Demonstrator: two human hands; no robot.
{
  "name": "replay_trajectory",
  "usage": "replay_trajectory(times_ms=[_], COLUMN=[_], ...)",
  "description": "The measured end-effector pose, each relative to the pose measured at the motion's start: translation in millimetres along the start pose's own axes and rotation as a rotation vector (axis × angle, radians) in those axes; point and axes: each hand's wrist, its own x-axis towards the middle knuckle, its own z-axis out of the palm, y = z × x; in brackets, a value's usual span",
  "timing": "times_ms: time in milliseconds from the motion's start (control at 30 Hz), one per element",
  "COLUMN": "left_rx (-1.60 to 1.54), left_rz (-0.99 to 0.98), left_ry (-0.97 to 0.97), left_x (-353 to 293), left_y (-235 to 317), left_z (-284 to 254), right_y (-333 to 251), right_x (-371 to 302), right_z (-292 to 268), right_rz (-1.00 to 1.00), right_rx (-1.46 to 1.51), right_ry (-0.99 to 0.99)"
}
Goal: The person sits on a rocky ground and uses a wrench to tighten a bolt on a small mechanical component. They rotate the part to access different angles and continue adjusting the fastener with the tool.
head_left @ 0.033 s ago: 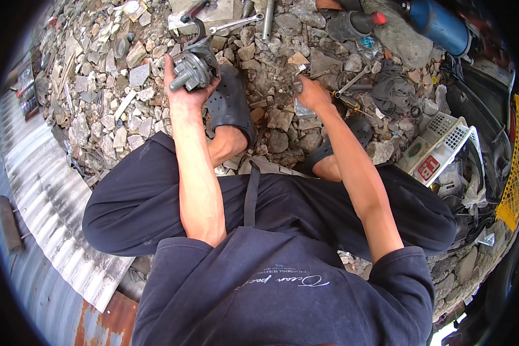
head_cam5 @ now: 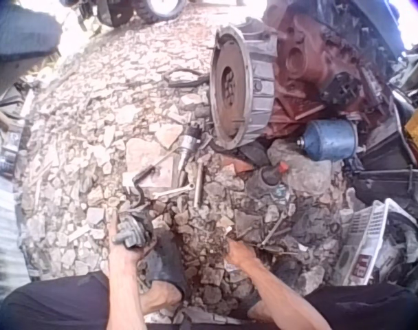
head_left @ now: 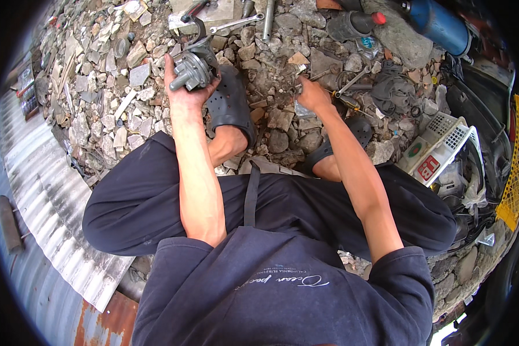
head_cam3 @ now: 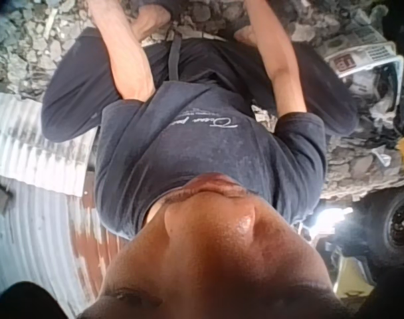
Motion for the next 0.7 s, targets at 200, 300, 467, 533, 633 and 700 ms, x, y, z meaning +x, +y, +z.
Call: replay_trajectory(times_ms=[200, 300, 467, 533, 633, 700], left_rx=[-0.004, 0.007, 0.003, 0.016, 0.031, 0.03], left_rz=[-0.012, -0.007, -0.017, -0.006, -0.002, -0.012], left_ry=[-0.008, -0.013, 0.018, 0.019, 0.012, 0.007], left_x=[0.3, -1.1, -3.8, -6.1, -6.6, -5.6], left_y=[0.0, -0.5, -0.3, -0.8, -1.3, -1.7], left_z=[-1.7, -2.1, 0.8, 2.0, 2.6, 3.3], right_y=[7.5, 6.9, 4.5, 0.4, -0.1, 3.1], right_x=[5.0, 1.5, -8.2, -8.5, -2.5, 1.1], right_z=[-4.5, -4.0, -10.3, -10.5, -9.1, -3.6], right_rz=[0.026, 0.038, 0.019, 0.036, -0.01, -0.056], right_rx=[-0.053, -0.079, -0.012, 0.048, 0.131, 0.213], right_ry=[-0.24, -0.236, -0.112, -0.036, 0.043, 0.077])
